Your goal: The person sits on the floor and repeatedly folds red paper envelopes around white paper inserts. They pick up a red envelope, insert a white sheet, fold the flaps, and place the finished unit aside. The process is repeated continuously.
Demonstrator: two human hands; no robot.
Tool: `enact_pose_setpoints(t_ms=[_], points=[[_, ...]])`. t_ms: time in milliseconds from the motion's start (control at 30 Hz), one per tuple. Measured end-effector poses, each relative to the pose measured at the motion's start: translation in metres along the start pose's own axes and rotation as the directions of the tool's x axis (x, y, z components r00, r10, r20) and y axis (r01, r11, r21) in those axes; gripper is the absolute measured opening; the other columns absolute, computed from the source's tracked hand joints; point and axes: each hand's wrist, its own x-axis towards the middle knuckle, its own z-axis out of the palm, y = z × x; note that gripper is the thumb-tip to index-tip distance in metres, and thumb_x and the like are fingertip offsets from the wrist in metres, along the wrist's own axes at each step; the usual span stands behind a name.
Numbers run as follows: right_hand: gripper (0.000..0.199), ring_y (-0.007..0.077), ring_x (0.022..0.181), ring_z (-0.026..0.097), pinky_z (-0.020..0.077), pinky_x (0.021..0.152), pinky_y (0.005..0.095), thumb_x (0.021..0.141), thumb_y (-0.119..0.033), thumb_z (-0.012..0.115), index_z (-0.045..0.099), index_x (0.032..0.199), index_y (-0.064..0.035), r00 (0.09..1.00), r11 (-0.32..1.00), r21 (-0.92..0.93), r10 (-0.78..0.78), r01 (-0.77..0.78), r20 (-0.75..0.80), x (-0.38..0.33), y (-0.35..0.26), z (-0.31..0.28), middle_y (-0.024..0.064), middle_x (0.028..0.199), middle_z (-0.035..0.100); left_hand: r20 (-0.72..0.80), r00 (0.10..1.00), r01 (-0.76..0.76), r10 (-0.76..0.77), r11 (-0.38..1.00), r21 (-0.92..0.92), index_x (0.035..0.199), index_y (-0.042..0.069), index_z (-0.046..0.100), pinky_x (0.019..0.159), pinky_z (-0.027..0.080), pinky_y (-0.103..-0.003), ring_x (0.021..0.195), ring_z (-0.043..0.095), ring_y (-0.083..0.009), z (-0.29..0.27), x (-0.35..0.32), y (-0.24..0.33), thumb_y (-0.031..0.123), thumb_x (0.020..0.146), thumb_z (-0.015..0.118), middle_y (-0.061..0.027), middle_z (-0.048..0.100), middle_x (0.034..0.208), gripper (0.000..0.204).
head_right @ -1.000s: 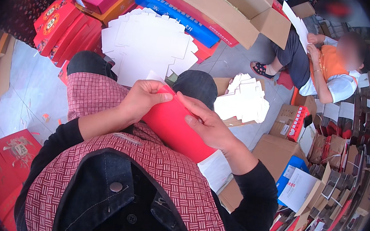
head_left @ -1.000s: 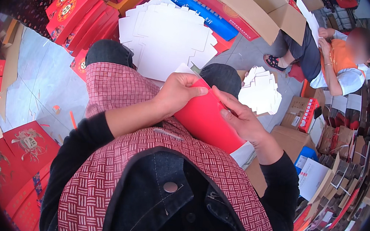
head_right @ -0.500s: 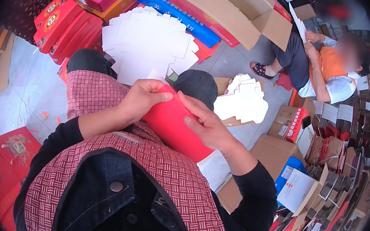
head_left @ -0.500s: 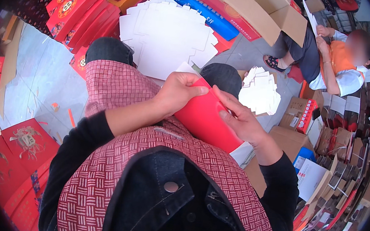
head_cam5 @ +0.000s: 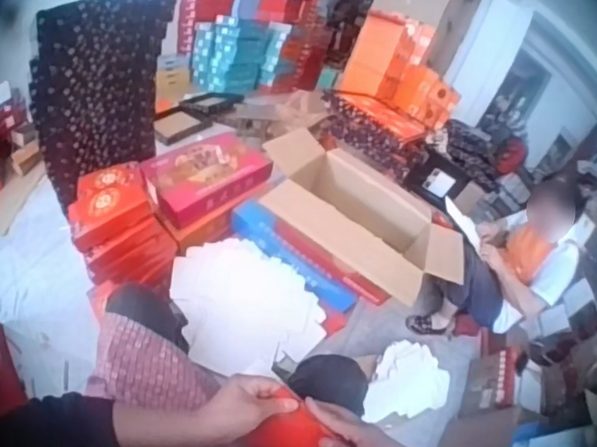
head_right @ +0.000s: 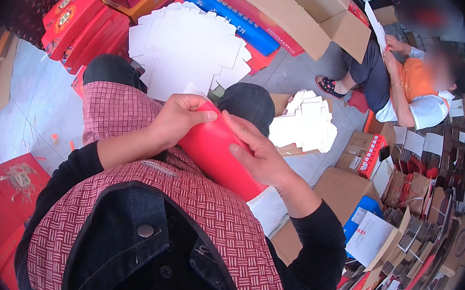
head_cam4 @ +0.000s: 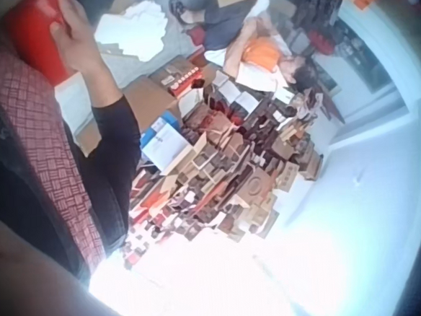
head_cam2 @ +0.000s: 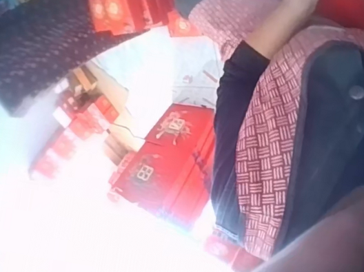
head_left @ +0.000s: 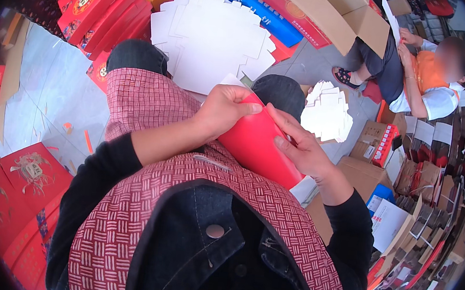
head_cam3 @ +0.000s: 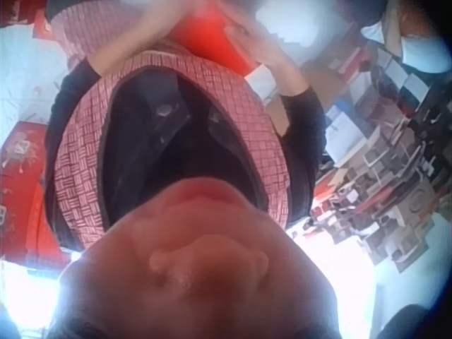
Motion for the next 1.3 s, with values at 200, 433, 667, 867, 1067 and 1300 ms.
enact_pose_setpoints(t_ms=[200, 433, 667, 867, 1067, 1300], points=[[0.056, 0.0206, 0.124, 0.039, 0.0318, 0.102, 0.0291, 0.088, -0.002, 0.049, 0.033, 0.141, -0.014, 1.0, 1.0, -0.001, -0.016, 0.016, -0.003, 0.001, 0.0034, 0.0001, 0.01, 0.138, 0.036, -0.011, 1.0, 0.009, -0.01, 1.0, -0.013, 0.086, -0.002, 0.065, 0.063, 0.05, -0.022, 0.068, 0.06, -0.0096, 0.0016, -0.0004, 0.0018, 0.002, 0.083, 0.061, -0.0063, 0.065, 0.078, 0.007], [0.051, 0.0203, 0.127, 0.036, 0.028, 0.104, 0.0307, 0.091, -0.009, 0.049, 0.035, 0.14, -0.0133, 1.0, 1.0, -0.003, -0.015, 0.015, 0.0, 0.0011, 0.0083, -0.0003, 0.0091, 0.14, 0.035, -0.013, 1.0, -0.008, 0.008, 1.0, -0.011, 0.086, -0.003, 0.065, 0.063, 0.05, -0.022, 0.068, 0.06, -0.0102, 0.0018, -0.0011, 0.0015, 0.002, 0.083, 0.061, -0.0073, 0.066, 0.078, 0.007], [0.052, 0.0229, 0.125, 0.039, 0.032, 0.102, 0.0304, 0.089, -0.008, 0.051, 0.036, 0.139, -0.0122, 0.999, 0.999, 0.005, -0.044, 0.044, -0.028, 0.0009, 0.0094, 0.0014, 0.0122, 0.137, 0.037, -0.01, 1.0, -0.001, 0.001, 1.0, -0.005, 0.086, -0.003, 0.065, 0.062, 0.05, -0.023, 0.067, 0.061, -0.0108, 0.0027, -0.0006, 0.0033, 0.002, 0.083, 0.061, -0.0077, 0.066, 0.078, 0.007], [0.051, 0.0215, 0.125, 0.039, 0.0314, 0.102, 0.0302, 0.089, -0.007, 0.05, 0.037, 0.138, -0.011, 0.999, 0.996, 0.087, -0.029, 0.032, -0.026, -0.0028, 0.0054, -0.0023, 0.0117, 0.138, 0.037, -0.013, 1.0, 0.018, -0.018, 1.0, 0.02, 0.086, -0.003, 0.065, 0.061, 0.05, -0.023, 0.066, 0.061, -0.0105, 0.0061, -0.0028, 0.0084, 0.003, 0.083, 0.061, -0.007, 0.065, 0.077, 0.007], [0.051, 0.0215, 0.126, 0.038, 0.0313, 0.102, 0.0304, 0.089, -0.005, 0.05, 0.038, 0.137, -0.0117, 1.0, 0.991, 0.134, -0.009, 0.011, -0.014, -0.0047, 0.0033, 0.0, 0.0115, 0.139, 0.036, -0.016, 1.0, 0.016, -0.015, 0.998, 0.057, 0.085, -0.002, 0.065, 0.061, 0.05, -0.023, 0.065, 0.059, -0.0102, 0.0057, -0.0035, 0.0074, 0.003, 0.083, 0.061, -0.0064, 0.065, 0.076, 0.006], [0.048, 0.0212, 0.126, 0.038, 0.0305, 0.102, 0.0314, 0.09, -0.013, 0.052, 0.04, 0.137, -0.0099, 0.999, 0.998, 0.057, -0.032, 0.033, -0.02, -0.0028, 0.0035, 0.0002, 0.0106, 0.14, 0.036, -0.015, 1.0, 0.011, -0.01, 0.999, 0.036, 0.085, -0.003, 0.065, 0.061, 0.05, -0.023, 0.066, 0.06, -0.0102, 0.006, -0.0055, 0.0078, 0.002, 0.083, 0.061, -0.0073, 0.065, 0.077, 0.007]])
